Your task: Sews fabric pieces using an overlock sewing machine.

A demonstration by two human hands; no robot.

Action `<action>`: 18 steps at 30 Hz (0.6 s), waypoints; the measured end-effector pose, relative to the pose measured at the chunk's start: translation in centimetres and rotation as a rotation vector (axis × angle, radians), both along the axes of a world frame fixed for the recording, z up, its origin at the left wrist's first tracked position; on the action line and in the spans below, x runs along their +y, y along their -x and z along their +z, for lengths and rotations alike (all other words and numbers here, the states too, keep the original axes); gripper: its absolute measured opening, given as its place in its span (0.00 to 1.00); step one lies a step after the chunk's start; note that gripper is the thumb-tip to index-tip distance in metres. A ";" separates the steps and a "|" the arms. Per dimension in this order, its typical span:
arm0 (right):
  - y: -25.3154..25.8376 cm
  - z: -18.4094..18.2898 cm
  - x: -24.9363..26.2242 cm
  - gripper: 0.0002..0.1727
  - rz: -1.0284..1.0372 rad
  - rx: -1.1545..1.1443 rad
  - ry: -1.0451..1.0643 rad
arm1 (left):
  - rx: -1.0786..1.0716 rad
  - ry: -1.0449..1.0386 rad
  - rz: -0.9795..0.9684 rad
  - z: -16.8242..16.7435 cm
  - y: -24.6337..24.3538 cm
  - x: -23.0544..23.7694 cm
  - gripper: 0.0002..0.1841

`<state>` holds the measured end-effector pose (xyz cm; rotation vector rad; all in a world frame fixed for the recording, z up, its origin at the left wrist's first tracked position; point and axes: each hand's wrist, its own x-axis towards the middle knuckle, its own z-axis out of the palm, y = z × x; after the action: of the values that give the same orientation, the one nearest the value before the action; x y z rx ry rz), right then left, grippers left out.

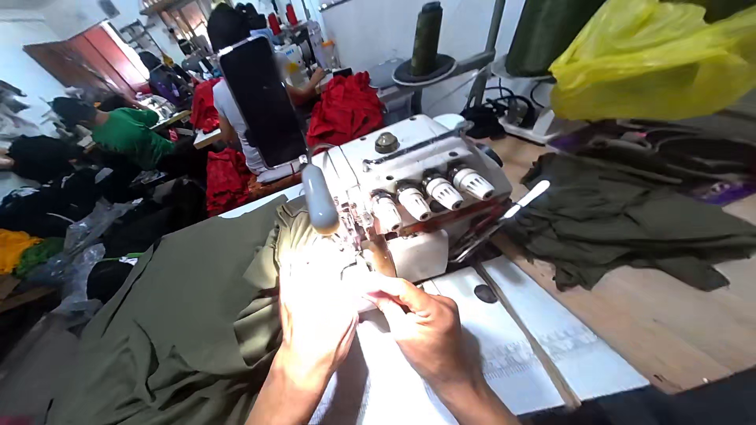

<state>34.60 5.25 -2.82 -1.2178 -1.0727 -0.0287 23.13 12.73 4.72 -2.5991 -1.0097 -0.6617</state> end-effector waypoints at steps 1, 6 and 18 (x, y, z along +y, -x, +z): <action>0.0 0.0 -0.1 0.05 -0.008 -0.003 0.002 | 0.026 0.024 0.026 0.3 -0.4 0.5 0.14; 0.8 1.5 -2.6 0.07 -0.017 -0.013 0.125 | 0.126 0.170 0.167 2.4 1.1 0.5 0.18; -5.6 0.6 -5.1 0.10 -0.095 -0.265 0.213 | 0.017 0.278 -0.118 4.8 7.8 -7.1 0.12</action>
<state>40.19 0.14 -2.27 -1.4868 -1.2709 -0.1561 15.35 5.68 9.51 -2.9179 -1.0132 -0.5597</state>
